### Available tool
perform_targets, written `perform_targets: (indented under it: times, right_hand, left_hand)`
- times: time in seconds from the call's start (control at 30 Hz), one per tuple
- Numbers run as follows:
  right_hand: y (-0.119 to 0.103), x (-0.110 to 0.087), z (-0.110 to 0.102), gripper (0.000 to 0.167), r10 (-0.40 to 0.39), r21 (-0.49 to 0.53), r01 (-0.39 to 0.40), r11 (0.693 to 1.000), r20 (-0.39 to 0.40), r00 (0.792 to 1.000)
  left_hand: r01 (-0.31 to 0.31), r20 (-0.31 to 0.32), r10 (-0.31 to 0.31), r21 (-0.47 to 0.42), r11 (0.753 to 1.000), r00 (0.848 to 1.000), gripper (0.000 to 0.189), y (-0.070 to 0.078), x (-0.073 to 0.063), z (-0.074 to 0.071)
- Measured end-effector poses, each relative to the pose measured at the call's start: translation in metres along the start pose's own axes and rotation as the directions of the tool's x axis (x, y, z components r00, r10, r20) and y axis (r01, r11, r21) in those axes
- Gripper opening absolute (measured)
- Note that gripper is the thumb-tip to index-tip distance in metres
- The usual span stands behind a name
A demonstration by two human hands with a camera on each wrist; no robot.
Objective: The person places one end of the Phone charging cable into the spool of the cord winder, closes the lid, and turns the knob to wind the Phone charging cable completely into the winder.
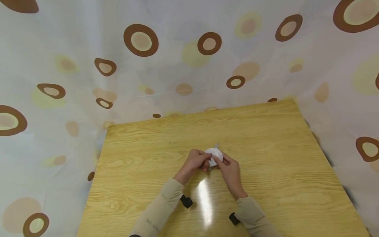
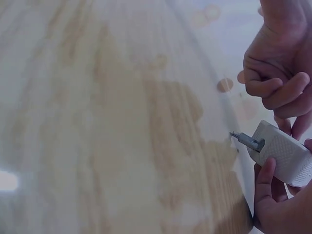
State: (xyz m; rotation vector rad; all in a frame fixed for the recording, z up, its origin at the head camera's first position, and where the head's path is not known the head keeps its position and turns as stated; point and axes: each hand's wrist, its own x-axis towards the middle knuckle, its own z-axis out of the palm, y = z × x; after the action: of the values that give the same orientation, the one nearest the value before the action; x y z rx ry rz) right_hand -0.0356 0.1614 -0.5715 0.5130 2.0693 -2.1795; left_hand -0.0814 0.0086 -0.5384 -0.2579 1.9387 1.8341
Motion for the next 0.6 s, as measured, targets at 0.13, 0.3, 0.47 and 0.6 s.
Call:
perform_targets:
  times: [0.13,0.3,0.47,0.6]
  right_hand:
    - [-0.001,0.003,-0.001,0.054,0.046,0.050,-0.047,0.998,0.018,0.999]
    - [-0.004,0.008,-0.003,0.058,0.108,0.146,-0.108,0.983,0.007,0.994]
    - [-0.007,0.009,-0.002,0.058,0.152,0.239,-0.151,0.959,0.015,0.988]
    - [-0.013,0.006,0.003,0.055,0.156,0.277,-0.161,0.947,0.040,0.987]
  left_hand:
    - [-0.089,-0.015,0.090,0.073,0.993,0.996,0.026,0.001,-0.004,-0.004]
    - [-0.221,-0.127,0.253,0.220,0.950,0.959,0.020,0.002,-0.005,-0.012]
    - [-0.172,-0.094,0.201,0.253,0.952,0.975,0.040,-0.002,-0.004,-0.018]
    - [-0.103,-0.033,0.107,0.112,0.988,0.994,0.051,-0.009,-0.002,-0.018]
